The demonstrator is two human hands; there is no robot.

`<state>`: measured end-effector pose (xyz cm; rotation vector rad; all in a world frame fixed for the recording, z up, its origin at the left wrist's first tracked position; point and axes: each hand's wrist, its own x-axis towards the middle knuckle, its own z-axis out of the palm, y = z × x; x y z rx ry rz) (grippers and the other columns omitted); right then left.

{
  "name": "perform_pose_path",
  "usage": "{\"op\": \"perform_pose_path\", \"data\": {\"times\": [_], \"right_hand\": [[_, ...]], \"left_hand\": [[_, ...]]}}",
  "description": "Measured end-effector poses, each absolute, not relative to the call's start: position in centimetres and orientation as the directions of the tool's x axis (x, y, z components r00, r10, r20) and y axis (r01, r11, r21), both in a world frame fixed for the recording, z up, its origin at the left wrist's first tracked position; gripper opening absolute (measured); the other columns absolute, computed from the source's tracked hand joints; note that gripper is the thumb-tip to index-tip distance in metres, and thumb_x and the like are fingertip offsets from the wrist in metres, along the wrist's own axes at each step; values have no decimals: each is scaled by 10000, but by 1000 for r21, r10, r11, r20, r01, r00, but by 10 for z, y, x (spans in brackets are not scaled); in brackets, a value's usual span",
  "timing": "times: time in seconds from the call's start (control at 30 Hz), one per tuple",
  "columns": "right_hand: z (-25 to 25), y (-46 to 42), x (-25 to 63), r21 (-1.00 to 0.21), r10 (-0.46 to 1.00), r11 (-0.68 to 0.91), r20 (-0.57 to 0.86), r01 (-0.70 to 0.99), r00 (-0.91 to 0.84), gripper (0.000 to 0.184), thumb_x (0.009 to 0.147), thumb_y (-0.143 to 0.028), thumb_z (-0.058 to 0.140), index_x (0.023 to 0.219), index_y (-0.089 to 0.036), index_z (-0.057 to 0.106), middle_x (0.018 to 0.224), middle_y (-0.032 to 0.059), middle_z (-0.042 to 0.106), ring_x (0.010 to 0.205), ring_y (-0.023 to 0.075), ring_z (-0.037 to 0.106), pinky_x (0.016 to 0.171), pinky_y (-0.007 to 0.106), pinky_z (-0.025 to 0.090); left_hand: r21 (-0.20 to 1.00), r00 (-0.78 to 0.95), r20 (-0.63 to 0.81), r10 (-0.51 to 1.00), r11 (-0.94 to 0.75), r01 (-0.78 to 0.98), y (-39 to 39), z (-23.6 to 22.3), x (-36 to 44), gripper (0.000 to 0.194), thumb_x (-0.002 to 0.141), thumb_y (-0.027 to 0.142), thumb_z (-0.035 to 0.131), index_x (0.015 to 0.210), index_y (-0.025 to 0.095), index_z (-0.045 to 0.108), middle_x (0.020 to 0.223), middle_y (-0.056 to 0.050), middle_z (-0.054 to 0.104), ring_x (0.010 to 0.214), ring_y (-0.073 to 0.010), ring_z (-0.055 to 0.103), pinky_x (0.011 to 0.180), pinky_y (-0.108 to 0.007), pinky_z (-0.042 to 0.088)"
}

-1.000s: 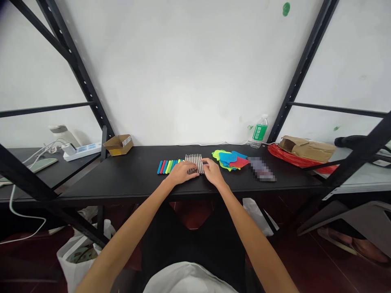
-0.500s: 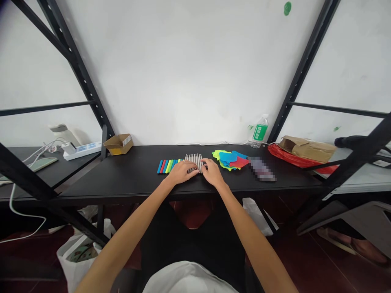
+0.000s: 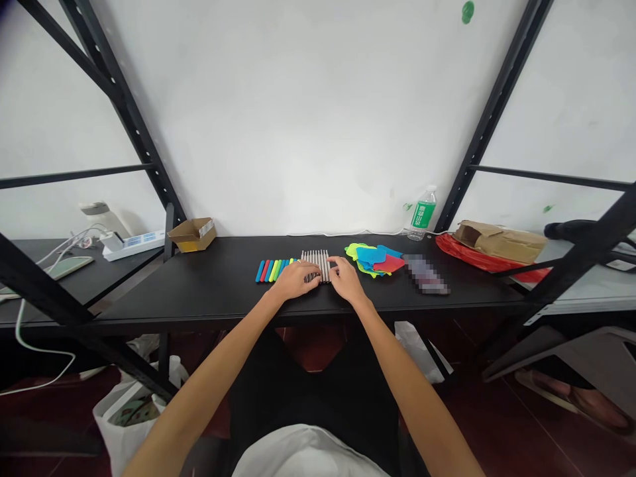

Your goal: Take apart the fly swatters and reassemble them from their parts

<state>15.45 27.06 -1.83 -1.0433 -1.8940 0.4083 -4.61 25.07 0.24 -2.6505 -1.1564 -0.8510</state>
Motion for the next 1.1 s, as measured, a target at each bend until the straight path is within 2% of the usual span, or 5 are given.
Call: {"op": "perform_pose_path", "data": {"times": [0.23,0.4,1.1], "right_hand": [[-18,270,154,-647,791,599,568,472,-226,398,832,-156,435,1179,-217,621,1236,84,625,949,203,657,884,371,515],[-16,268,154,-660,801,592,544,463,-250,397,819,-159,446,1168,-221,625,1188,69,649,893,190,661,880,370,504],[-13,266,154,-737,841,540,491,407,-226,374,821,-193,492,1169,-245,620,1264,60,637,1005,212,674,898,366,513]], "left_hand": [[106,542,554,632,-699,707,251,2,-46,240,916,284,529,992,206,742,1076,-46,746,1003,-235,678,946,-355,484],[104,545,555,629,-702,705,251,2,-46,239,910,269,529,1002,207,741,1074,-43,747,1000,-230,680,940,-349,486],[106,546,547,635,-700,707,249,5,-46,241,911,266,528,985,201,749,1081,-39,750,991,-229,684,917,-347,488]]}}
